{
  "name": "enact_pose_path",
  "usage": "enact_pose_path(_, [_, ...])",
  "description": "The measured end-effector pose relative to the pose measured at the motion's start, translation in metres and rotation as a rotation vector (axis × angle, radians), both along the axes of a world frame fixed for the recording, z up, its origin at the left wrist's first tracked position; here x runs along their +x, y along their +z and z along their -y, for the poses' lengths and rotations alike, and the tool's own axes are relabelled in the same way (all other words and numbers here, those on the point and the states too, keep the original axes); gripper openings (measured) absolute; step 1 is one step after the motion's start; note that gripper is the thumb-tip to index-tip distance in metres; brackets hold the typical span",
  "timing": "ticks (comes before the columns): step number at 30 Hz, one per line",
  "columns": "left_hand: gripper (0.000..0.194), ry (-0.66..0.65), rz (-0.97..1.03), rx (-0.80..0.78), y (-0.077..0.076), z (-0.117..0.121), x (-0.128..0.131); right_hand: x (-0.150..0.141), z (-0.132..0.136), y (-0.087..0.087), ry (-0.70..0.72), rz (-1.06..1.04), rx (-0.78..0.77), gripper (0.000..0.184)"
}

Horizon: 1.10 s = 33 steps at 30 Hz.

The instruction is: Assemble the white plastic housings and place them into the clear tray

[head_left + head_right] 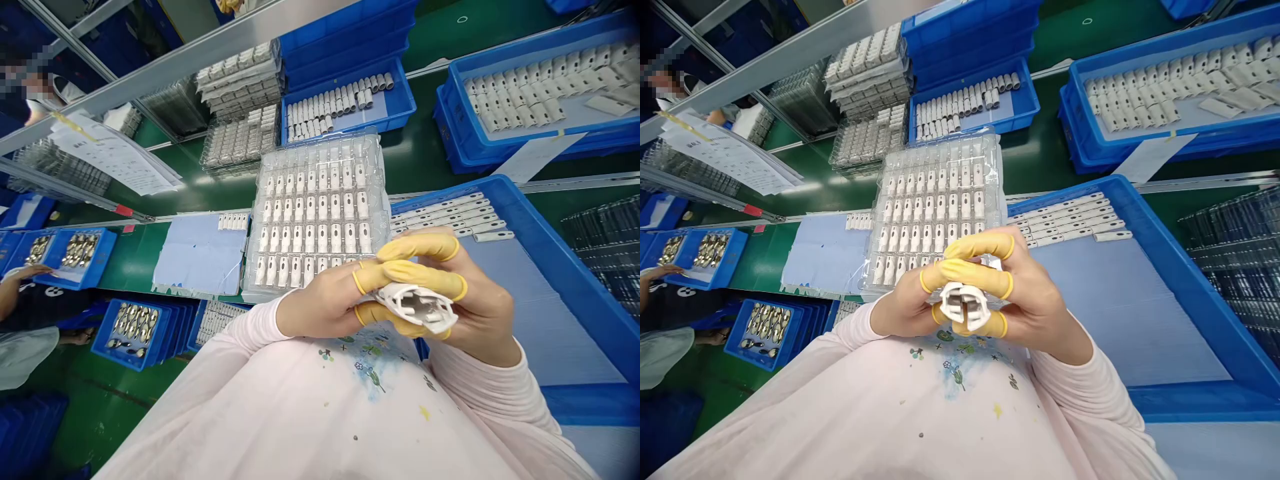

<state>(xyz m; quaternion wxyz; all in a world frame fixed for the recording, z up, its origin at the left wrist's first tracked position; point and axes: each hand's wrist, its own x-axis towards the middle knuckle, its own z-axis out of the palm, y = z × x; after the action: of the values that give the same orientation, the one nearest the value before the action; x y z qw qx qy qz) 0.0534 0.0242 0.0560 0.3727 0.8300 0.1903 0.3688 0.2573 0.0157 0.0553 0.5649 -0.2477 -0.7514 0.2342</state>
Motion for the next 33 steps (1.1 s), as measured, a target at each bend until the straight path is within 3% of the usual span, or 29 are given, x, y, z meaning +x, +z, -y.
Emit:
enact_pose_path(6, [0.027, -0.088, 0.016, 0.006, -0.012, -0.002, 0.001, -0.001, 0.001, -0.003, 0.097, -0.078, 0.029, 0.06])
enact_pose_path(13, [0.035, -0.137, 0.053, 0.0, -0.024, -0.007, 0.007, -0.001, 0.002, -0.01, 0.131, -0.139, 0.029, 0.061])
enact_pose_path(22, [0.028, -0.128, 0.019, -0.224, -0.022, -0.006, 0.005, -0.005, 0.001, -0.008, 0.123, -0.18, 0.002, 0.062])
enact_pose_path(28, [0.036, -0.062, 0.102, -0.079, -0.023, -0.003, 0.001, -0.004, 0.001, -0.006, 0.076, -0.132, -0.019, 0.068])
enact_pose_path(33, [0.034, -0.069, 0.078, -0.183, -0.021, -0.003, 0.003, 0.005, 0.005, -0.012, 0.1, -0.096, -0.043, 0.061])
